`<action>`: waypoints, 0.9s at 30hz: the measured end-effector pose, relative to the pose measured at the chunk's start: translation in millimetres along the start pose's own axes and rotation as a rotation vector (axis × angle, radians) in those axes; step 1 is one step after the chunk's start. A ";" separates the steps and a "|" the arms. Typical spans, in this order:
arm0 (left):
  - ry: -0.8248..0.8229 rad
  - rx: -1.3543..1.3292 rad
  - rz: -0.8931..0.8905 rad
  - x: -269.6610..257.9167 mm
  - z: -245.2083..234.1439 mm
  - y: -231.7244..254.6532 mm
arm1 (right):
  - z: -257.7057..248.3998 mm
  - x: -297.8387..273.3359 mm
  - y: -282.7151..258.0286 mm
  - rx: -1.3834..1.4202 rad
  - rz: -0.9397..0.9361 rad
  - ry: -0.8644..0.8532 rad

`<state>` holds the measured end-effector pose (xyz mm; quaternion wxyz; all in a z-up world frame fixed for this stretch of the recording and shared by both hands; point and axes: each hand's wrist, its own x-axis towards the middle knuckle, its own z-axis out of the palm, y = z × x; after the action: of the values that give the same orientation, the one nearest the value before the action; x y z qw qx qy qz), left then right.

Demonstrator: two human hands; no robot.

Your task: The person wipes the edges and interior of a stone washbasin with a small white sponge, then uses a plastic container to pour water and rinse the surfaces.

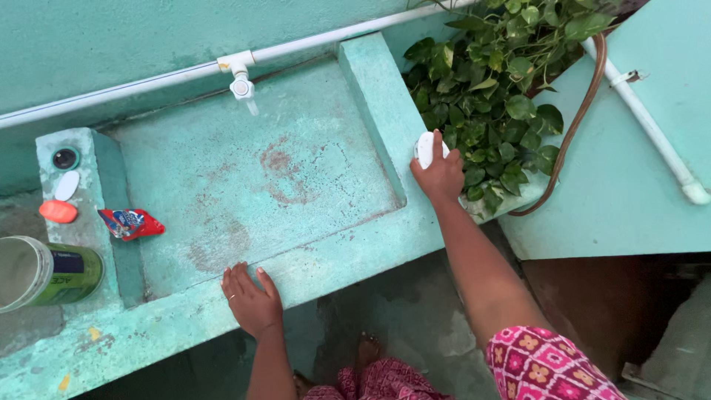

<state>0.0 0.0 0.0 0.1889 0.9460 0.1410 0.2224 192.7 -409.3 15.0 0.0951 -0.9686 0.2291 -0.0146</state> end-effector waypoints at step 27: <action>0.029 0.033 0.020 6.0 -8.0 9.3 | 29.4 32.1 -39.5 -0.004 -0.134 0.159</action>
<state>3.1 -3.8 12.7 0.1688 0.9470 0.1382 0.2357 240.9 -383.8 -6.9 0.0732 -0.9777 0.1708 -0.0974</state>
